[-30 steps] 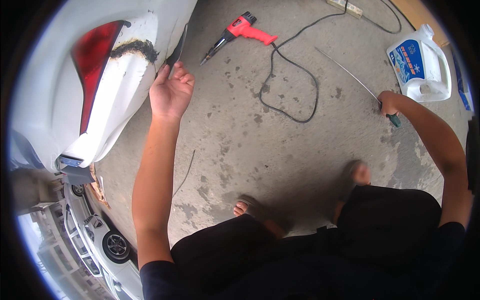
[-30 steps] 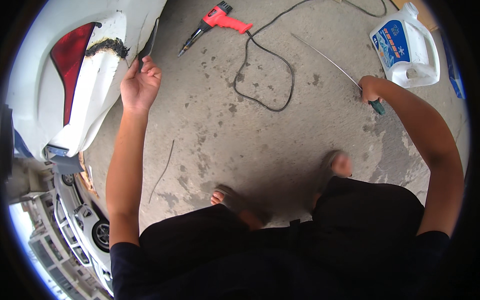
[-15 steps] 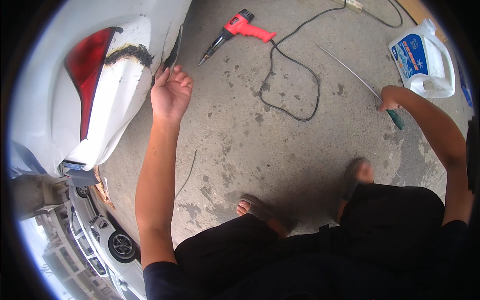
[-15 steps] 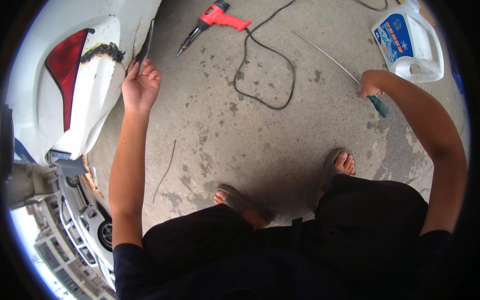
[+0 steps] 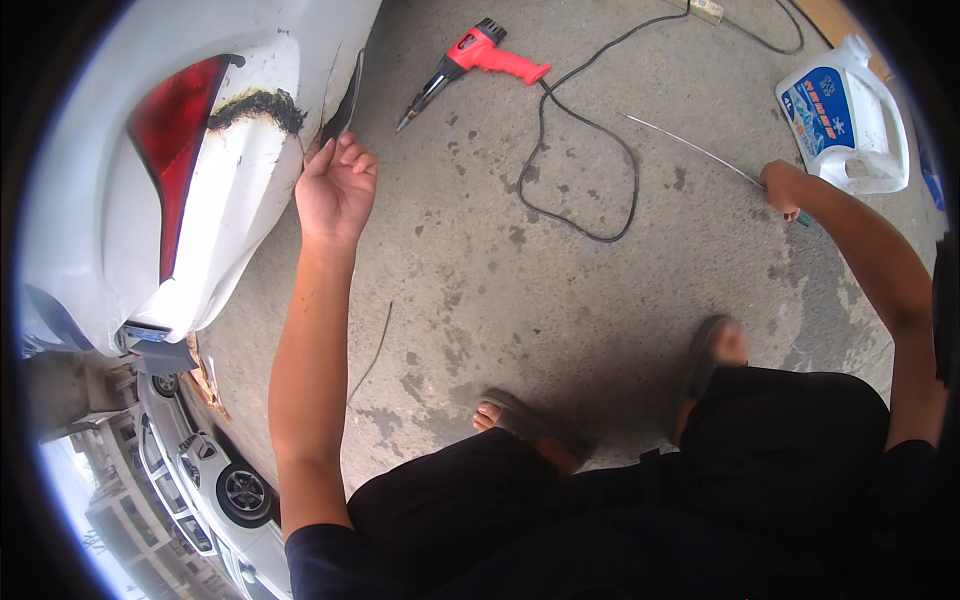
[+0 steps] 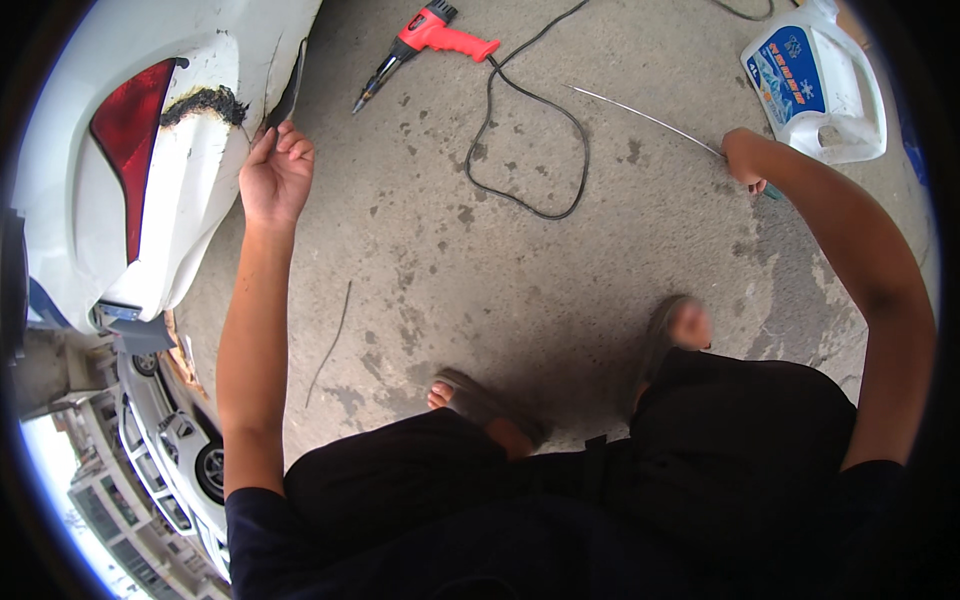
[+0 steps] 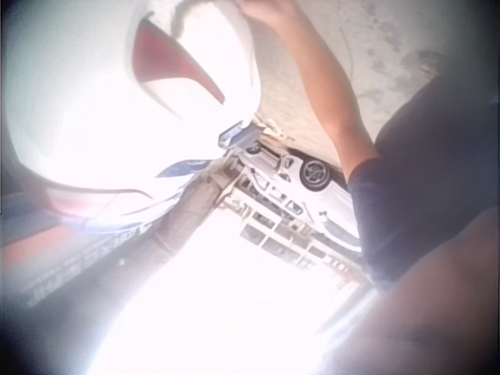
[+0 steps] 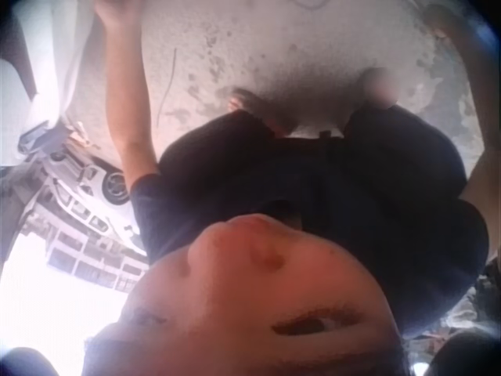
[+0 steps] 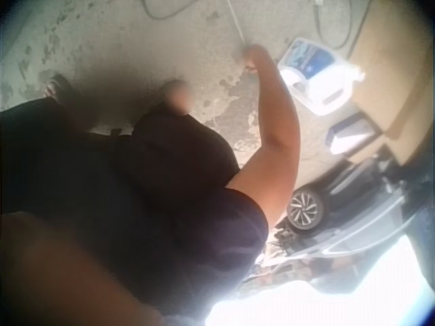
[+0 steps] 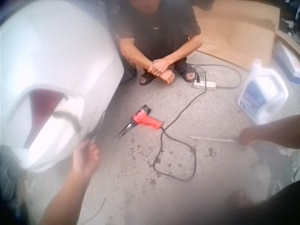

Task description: The person uses a heat gun to apply heat to a damaged area on the rear bumper of a white car while another person assists by holding the bumper. The person then uses a metal rod to press and smooth the heated section.

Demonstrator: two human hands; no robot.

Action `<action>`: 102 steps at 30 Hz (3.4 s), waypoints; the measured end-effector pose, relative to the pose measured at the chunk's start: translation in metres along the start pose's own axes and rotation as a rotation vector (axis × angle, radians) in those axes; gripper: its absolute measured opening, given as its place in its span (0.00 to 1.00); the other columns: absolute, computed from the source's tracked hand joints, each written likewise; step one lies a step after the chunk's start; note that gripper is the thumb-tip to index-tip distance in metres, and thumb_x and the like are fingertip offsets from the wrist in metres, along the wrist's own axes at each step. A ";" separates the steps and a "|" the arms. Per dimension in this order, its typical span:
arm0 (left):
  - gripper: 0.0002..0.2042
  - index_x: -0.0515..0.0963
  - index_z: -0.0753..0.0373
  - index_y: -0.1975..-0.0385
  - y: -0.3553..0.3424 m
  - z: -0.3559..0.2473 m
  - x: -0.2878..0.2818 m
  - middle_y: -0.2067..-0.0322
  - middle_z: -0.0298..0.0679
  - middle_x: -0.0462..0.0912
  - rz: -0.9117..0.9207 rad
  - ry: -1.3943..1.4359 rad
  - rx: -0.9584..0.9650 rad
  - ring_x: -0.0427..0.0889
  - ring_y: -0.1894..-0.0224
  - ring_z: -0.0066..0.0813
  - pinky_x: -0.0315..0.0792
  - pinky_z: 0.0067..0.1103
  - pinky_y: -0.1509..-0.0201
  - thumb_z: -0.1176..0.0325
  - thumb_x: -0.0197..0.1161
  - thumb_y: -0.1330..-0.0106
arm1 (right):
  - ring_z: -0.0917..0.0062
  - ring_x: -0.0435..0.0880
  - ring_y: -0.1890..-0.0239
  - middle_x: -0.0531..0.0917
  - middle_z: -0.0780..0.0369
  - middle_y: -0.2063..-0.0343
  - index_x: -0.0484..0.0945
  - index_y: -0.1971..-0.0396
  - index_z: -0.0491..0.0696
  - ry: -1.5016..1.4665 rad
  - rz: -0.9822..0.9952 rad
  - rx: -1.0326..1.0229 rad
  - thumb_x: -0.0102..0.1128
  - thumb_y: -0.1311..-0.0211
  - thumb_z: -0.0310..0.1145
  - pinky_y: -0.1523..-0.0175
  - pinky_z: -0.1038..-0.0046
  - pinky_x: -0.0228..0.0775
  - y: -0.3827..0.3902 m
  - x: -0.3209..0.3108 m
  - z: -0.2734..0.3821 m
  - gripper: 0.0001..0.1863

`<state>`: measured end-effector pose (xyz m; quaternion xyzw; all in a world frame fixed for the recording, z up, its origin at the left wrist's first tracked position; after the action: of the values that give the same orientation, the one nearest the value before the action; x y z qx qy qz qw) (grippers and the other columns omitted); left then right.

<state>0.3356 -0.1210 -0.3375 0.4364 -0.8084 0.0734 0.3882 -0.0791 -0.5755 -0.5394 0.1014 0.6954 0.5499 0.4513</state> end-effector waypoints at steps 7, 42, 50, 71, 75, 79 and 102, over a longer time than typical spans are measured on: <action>0.11 0.62 0.60 0.48 0.000 -0.002 -0.001 0.64 0.45 0.71 0.024 -0.005 -0.017 0.66 0.69 0.27 0.64 0.24 0.64 0.77 0.44 0.27 | 0.53 0.82 0.63 0.83 0.51 0.70 0.81 0.66 0.38 0.238 -0.553 -0.404 0.55 0.33 0.37 0.53 0.57 0.75 0.056 -0.054 0.105 0.15; 0.06 0.68 0.66 0.55 0.010 -0.004 0.009 0.66 0.41 0.68 -0.020 0.015 -0.073 0.63 0.70 0.23 0.61 0.21 0.66 0.77 0.47 0.28 | 0.59 0.85 0.65 0.85 0.54 0.71 0.83 0.66 0.44 0.185 -0.966 -0.697 0.56 0.36 0.38 0.62 0.60 0.78 -0.014 -0.176 0.357 0.13; 0.07 0.70 0.68 0.54 0.011 -0.006 0.006 0.66 0.41 0.68 -0.008 -0.002 -0.071 0.63 0.70 0.23 0.61 0.21 0.66 0.76 0.48 0.28 | 0.60 0.88 0.64 0.87 0.51 0.71 0.86 0.72 0.44 0.211 -1.000 -0.750 0.60 0.44 0.39 0.57 0.60 0.81 -0.023 -0.206 0.367 0.13; 0.07 0.72 0.67 0.54 0.009 -0.004 0.006 0.65 0.40 0.67 0.025 -0.032 -0.064 0.62 0.70 0.23 0.60 0.20 0.66 0.76 0.49 0.28 | 0.59 0.88 0.66 0.86 0.52 0.72 0.87 0.72 0.46 0.213 -1.144 -0.820 0.57 0.42 0.36 0.59 0.61 0.81 -0.028 -0.208 0.381 0.12; 0.08 0.70 0.64 0.53 0.009 -0.004 0.005 0.66 0.41 0.69 0.017 -0.049 -0.057 0.64 0.70 0.24 0.60 0.21 0.67 0.76 0.49 0.29 | 0.60 0.88 0.65 0.87 0.52 0.70 0.87 0.71 0.45 0.197 -1.135 -0.765 0.58 0.42 0.34 0.59 0.62 0.81 -0.026 -0.217 0.388 0.11; 0.09 0.69 0.62 0.52 0.008 -0.005 0.004 0.66 0.41 0.70 0.003 -0.027 -0.062 0.64 0.70 0.24 0.60 0.21 0.67 0.77 0.49 0.30 | 0.61 0.88 0.63 0.87 0.52 0.68 0.87 0.70 0.45 0.172 -1.149 -0.702 0.61 0.44 0.31 0.58 0.63 0.81 -0.016 -0.228 0.391 0.08; 0.06 0.71 0.67 0.54 0.004 -0.002 -0.004 0.66 0.39 0.70 -0.163 -0.088 0.090 0.64 0.71 0.22 0.62 0.19 0.67 0.74 0.49 0.26 | 0.61 0.87 0.57 0.87 0.53 0.62 0.87 0.64 0.46 -0.013 -1.142 -0.682 0.59 0.42 0.27 0.54 0.62 0.81 -0.025 -0.251 0.427 0.10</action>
<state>0.3346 -0.1155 -0.3378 0.5206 -0.7823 0.0588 0.3370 0.3886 -0.4570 -0.4259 -0.4282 0.4240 0.4130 0.6829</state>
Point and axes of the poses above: each hand's wrist, its own y-axis away from the middle knuckle, its own x-axis out of the palm, z = x × y, the point moved 4 cm from there along -y, towards the middle knuckle
